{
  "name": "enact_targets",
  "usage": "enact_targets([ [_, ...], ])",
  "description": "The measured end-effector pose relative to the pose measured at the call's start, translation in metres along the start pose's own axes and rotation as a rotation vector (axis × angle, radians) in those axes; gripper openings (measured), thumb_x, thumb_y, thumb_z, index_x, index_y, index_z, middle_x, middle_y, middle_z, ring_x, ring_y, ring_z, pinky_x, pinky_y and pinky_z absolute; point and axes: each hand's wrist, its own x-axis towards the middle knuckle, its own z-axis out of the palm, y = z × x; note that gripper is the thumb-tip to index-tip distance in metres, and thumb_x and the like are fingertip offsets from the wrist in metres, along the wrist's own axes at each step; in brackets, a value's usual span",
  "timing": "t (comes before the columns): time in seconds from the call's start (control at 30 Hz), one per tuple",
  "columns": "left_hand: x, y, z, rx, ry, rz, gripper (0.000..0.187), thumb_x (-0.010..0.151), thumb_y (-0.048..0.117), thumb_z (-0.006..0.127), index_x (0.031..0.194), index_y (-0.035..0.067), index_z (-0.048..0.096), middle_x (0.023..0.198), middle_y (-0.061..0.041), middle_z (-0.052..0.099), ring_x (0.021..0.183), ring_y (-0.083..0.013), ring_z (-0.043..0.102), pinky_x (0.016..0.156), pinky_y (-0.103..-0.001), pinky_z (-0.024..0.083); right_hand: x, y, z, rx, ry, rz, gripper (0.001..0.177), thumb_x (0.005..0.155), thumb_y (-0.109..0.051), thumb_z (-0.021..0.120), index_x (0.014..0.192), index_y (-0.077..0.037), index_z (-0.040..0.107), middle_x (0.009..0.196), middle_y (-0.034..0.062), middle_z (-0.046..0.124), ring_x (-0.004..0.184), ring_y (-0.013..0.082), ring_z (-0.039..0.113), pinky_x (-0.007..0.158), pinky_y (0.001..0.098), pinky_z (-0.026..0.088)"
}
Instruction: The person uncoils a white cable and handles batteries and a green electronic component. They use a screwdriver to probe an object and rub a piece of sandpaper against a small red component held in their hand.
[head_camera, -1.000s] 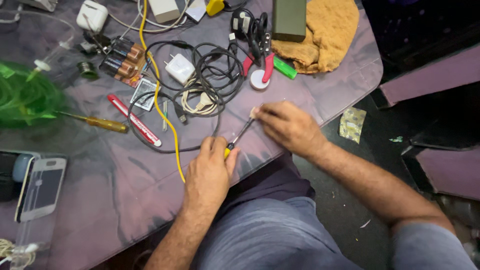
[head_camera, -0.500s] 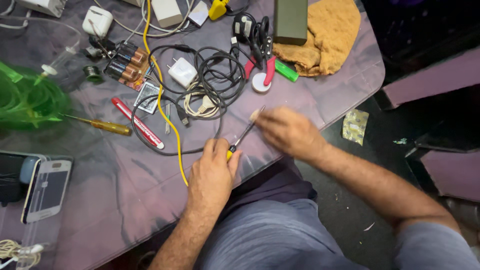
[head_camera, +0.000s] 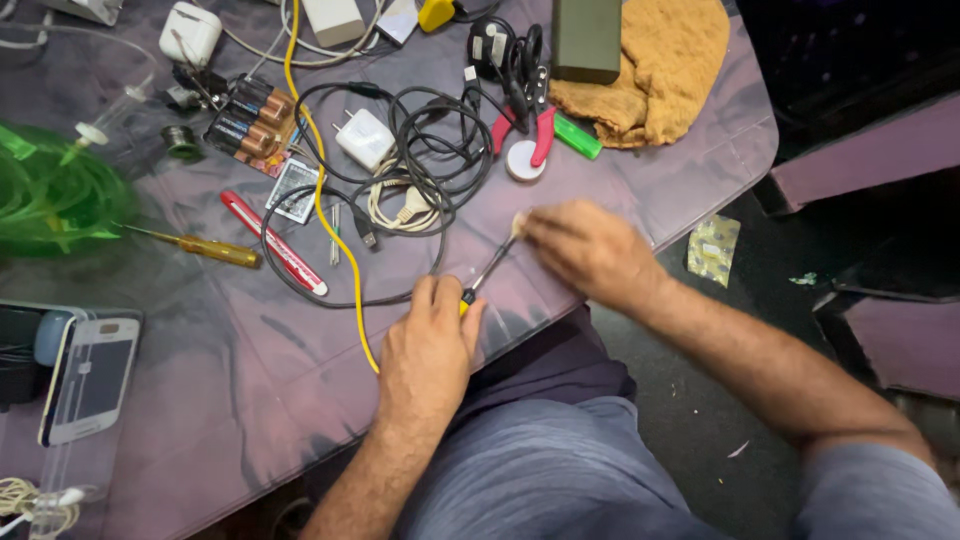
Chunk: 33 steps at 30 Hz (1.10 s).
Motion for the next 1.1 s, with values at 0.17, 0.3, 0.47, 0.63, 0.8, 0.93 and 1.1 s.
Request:
enact_targets([
  [0.17, 0.000, 0.001, -0.001, 0.004, -0.005, -0.004, 0.028, 0.093, 0.029, 0.071, 0.101, 0.005, 0.057, 0.098, -0.017, 0.061, 0.068, -0.0413, 0.067, 0.056, -0.050, 0.054, -0.001, -0.003, -0.002, -0.001, -0.036, -0.081, 0.038, 0.088, -0.008, 0.072, 0.125, 0.000, 0.067, 0.122, 0.0116, 0.068, 0.103, 0.0259, 0.068, 0.088, 0.0357, 0.057],
  [0.3, -0.001, 0.001, 0.000, 0.006, -0.004, -0.003, 0.028, 0.094, 0.028, 0.071, 0.100, 0.005, 0.056, 0.097, -0.017, 0.061, 0.069, -0.0417, 0.067, 0.055, -0.050, 0.053, -0.002, -0.002, -0.002, 0.006, -0.067, -0.091, 0.040, 0.086, -0.007, 0.073, 0.125, 0.002, 0.068, 0.121, 0.0132, 0.067, 0.099, 0.0254, 0.067, 0.085, 0.0362, 0.057],
  [0.47, -0.001, 0.001, -0.001, 0.001, -0.010, -0.007, 0.028, 0.094, 0.028, 0.071, 0.100, 0.005, 0.056, 0.096, -0.017, 0.060, 0.069, -0.0419, 0.067, 0.055, -0.051, 0.053, 0.002, 0.002, -0.003, -0.040, -0.031, -0.067, 0.037, 0.088, -0.007, 0.073, 0.124, 0.000, 0.069, 0.121, 0.0116, 0.066, 0.101, 0.0268, 0.067, 0.087, 0.0372, 0.056],
  [0.63, -0.001, 0.002, -0.001, -0.013, 0.012, 0.009, 0.027, 0.093, 0.027, 0.070, 0.101, 0.005, 0.056, 0.099, -0.017, 0.061, 0.069, -0.0424, 0.067, 0.054, -0.050, 0.054, 0.004, 0.009, -0.004, -0.054, -0.049, 0.011, 0.037, 0.087, -0.008, 0.074, 0.123, -0.001, 0.070, 0.120, 0.0107, 0.068, 0.098, 0.0286, 0.066, 0.085, 0.0377, 0.056],
  [0.8, -0.003, 0.006, -0.001, 0.031, -0.015, -0.024, 0.026, 0.094, 0.027, 0.070, 0.102, 0.006, 0.056, 0.099, -0.016, 0.060, 0.069, -0.0404, 0.068, 0.056, -0.049, 0.054, 0.000, 0.006, -0.003, -0.045, -0.066, -0.060, 0.037, 0.088, -0.008, 0.073, 0.124, 0.000, 0.069, 0.121, 0.0130, 0.068, 0.100, 0.0273, 0.067, 0.085, 0.0376, 0.056],
  [0.93, -0.005, 0.010, 0.003, 0.076, -0.001, -0.023, 0.026, 0.094, 0.027, 0.070, 0.103, 0.007, 0.055, 0.101, -0.016, 0.059, 0.072, -0.0380, 0.068, 0.058, -0.049, 0.054, -0.009, -0.003, 0.001, -0.002, -0.070, -0.147, 0.040, 0.087, -0.009, 0.072, 0.125, 0.002, 0.067, 0.124, 0.0147, 0.066, 0.106, 0.0271, 0.068, 0.090, 0.0366, 0.056],
  [1.1, -0.010, 0.011, 0.004, 0.062, 0.067, -0.009, 0.022, 0.095, 0.024, 0.068, 0.103, 0.007, 0.057, 0.107, -0.015, 0.059, 0.075, -0.0364, 0.068, 0.061, -0.047, 0.054, -0.010, 0.004, 0.005, -0.049, -0.035, -0.009, 0.039, 0.088, -0.010, 0.073, 0.126, -0.001, 0.068, 0.124, 0.0134, 0.065, 0.107, 0.0286, 0.066, 0.091, 0.0375, 0.056],
])
